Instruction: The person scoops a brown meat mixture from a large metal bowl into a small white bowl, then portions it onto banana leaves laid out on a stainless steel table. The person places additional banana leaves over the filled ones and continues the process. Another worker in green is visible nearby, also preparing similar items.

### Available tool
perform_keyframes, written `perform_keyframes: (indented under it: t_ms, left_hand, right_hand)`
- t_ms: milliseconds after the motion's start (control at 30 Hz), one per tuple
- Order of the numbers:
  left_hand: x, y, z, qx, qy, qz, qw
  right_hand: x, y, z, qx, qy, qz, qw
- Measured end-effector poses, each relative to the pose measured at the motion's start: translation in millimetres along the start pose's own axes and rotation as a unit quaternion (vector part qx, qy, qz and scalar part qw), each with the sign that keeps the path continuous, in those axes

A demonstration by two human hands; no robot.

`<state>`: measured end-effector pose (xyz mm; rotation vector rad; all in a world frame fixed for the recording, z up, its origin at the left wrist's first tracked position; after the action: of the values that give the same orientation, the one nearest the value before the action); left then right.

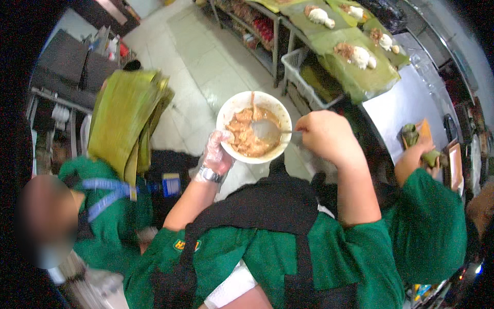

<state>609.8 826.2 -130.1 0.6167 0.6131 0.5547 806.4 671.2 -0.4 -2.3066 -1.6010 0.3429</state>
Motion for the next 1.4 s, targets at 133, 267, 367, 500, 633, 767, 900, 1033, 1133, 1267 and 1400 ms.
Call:
perform_keyframes:
  t_ms: [133, 267, 367, 500, 633, 767, 900, 1033, 1133, 1267, 1400]
  left_hand:
    - [78, 18, 18, -0.001, -0.034, 0.004, 0.999]
    - [145, 47, 36, 0.002, -0.015, 0.002, 1.0]
    - [206, 80, 47, -0.005, -0.005, 0.018, 1.0]
    - [270, 125, 52, -0.029, 0.007, 0.036, 0.999]
    - [349, 171, 46, -0.087, -0.004, 0.049, 0.995]
    - [441, 224, 42, -0.091, -0.019, 0.04, 0.995]
    - [526, 273, 53, -0.088, -0.083, 0.022, 0.992]
    - [606, 311, 58, -0.05, -0.139, -0.011, 0.989]
    - [641, 321, 51, -0.02, -0.096, -0.093, 0.991]
    - [695, 339, 55, -0.088, -0.147, -0.127, 0.977]
    - [773, 362, 39, -0.057, -0.125, -0.156, 0.978]
  right_hand:
    - [93, 45, 3, 0.071, -0.076, 0.06, 0.993]
    - [170, 86, -16, 0.162, -0.128, 0.038, 0.978]
    - [248, 101, -28, 0.162, -0.143, -0.019, 0.976]
    - [347, 104, -35, 0.153, -0.135, -0.011, 0.979]
    - [428, 120, -71, 0.18, -0.099, 0.014, 0.979]
    - [501, 131, -89, 0.182, -0.064, 0.109, 0.975]
    - [564, 122, -100, 0.179, -0.023, 0.138, 0.974]
    - [625, 124, -96, 0.251, 0.036, 0.192, 0.948]
    - [656, 131, -88, 0.3, 0.038, 0.2, 0.932]
    - [716, 149, -73, 0.363, 0.022, 0.242, 0.899]
    - [806, 185, -75, 0.4, 0.047, 0.237, 0.884]
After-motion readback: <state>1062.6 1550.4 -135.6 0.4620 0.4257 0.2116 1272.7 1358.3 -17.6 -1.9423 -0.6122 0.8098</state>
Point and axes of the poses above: each hand's wrist, its own x-axis towards the middle knuckle, its own z-axis out of the palm, y = z × x, the point moved 4 cm from there along x, towards the middle knuckle, and after that the axes turned 3 degrees about y, right-handed, at the moved point
